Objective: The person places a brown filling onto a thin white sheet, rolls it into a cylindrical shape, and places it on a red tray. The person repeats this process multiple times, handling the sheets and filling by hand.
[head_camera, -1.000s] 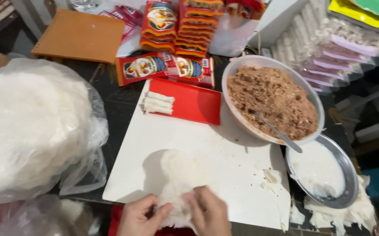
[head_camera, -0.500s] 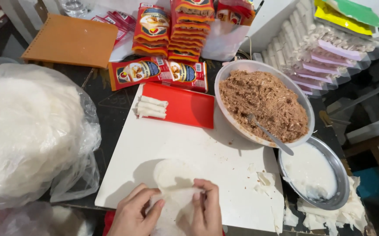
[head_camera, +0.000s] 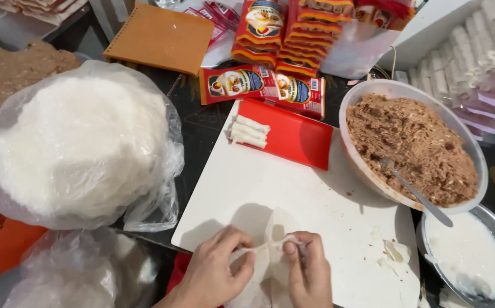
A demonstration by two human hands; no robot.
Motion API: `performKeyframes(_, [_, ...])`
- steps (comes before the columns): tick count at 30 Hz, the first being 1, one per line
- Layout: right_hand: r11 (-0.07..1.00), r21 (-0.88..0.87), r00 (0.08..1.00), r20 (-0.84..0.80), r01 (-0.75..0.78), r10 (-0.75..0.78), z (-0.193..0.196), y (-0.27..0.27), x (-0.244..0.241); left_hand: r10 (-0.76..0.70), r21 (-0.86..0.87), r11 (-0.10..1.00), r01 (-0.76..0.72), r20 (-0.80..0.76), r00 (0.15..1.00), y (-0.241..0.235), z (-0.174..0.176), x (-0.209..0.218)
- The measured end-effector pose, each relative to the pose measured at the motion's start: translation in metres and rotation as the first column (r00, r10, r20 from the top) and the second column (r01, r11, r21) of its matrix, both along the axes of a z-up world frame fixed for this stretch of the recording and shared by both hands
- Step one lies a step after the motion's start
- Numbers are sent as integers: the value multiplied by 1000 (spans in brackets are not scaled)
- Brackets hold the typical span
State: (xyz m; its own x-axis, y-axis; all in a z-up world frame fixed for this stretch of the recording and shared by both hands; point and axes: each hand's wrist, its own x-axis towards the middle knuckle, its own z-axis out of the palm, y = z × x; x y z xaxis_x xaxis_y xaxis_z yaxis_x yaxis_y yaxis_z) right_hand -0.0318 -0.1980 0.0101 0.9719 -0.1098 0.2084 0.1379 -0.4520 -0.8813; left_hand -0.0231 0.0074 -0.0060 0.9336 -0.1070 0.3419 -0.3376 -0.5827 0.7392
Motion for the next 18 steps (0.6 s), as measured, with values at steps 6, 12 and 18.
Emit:
performKeyframes(6, [981, -189, 953, -289, 38, -92, -12, 7, -3, -143, -163, 971, 174, 182, 973, -4, 14, 8])
performKeyframes(12, [939, -299, 984, 11, 171, -176, -12, -5, -1, -98, -200, 975, 103, 33, 995, 9, 18, 9])
performKeyframes(18, [970, -217, 943, -284, 114, -174, -16, 6, -7, -93, 212, 976, 43, 231, 968, 0, 3, 6])
